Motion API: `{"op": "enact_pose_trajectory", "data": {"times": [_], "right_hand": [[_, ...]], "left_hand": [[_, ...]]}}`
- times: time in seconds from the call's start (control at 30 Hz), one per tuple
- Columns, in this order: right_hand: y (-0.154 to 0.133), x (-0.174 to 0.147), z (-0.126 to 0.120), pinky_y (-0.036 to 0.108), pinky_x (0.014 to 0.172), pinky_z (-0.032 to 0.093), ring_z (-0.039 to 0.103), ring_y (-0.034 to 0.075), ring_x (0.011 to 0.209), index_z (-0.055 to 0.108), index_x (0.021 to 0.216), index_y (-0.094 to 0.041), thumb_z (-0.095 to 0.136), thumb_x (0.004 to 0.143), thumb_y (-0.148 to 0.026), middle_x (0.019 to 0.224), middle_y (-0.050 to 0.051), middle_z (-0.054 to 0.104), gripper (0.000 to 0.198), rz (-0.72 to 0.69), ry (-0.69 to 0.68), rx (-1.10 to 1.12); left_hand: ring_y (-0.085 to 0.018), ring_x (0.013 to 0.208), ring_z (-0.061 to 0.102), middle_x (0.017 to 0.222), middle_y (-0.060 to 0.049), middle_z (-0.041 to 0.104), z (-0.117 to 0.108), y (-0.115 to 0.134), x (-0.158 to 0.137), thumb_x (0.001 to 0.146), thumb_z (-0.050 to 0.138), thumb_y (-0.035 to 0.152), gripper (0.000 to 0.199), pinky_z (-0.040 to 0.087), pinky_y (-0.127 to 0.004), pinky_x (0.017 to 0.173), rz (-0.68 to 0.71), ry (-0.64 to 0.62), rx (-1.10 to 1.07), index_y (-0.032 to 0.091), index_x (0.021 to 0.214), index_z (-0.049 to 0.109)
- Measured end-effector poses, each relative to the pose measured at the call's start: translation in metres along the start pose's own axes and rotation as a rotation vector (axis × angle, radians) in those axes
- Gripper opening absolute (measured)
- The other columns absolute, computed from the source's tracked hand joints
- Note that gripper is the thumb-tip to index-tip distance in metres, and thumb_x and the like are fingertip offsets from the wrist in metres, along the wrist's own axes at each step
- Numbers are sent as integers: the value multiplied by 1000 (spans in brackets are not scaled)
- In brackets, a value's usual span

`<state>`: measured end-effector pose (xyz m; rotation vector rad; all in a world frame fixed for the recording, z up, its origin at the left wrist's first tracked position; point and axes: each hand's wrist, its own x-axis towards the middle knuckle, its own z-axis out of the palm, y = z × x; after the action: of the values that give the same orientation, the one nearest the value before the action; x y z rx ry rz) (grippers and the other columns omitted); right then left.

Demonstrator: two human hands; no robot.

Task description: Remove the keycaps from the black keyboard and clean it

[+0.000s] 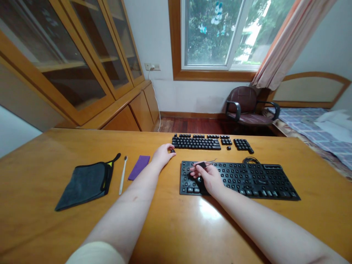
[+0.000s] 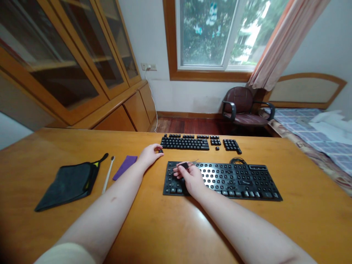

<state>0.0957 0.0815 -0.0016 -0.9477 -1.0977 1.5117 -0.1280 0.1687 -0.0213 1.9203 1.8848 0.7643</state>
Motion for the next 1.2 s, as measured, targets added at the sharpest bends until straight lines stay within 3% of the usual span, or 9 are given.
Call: {"op": "enact_pose_trajectory", "data": {"times": [0.1,0.27,0.47,1.2], "right_hand": [[0,0,-1,26,54,50,64,15,59,63,82,-15,68,70,-47,73,7,70,34,-2,1,9],[2,1,-3,26,53,49,63,15,59,63,82,-15,68,70,-47,73,7,70,34,2,3,9],[-1,0,-2,27,54,49,63,15,58,62,82,-15,69,69,-47,72,6,70,35,13,0,19],[-2,-1,-2,27,54,49,62,14,56,62,82,-16,69,69,-46,72,6,70,33,4,7,-1]], "left_hand": [[-19,89,61,96,-4,66,-4,-3,2,65,71,29,31,46,-29,81,13,7,10,20,94,62],[-19,86,60,89,-4,64,-11,-1,0,67,69,30,19,45,-29,81,43,-7,35,20,82,65],[-18,84,60,89,-3,63,-11,-2,3,70,66,28,19,45,-27,78,54,-7,32,21,87,66],[-17,74,58,80,-1,63,-8,-4,6,70,66,34,28,42,-26,65,-60,31,94,21,94,60]]}}
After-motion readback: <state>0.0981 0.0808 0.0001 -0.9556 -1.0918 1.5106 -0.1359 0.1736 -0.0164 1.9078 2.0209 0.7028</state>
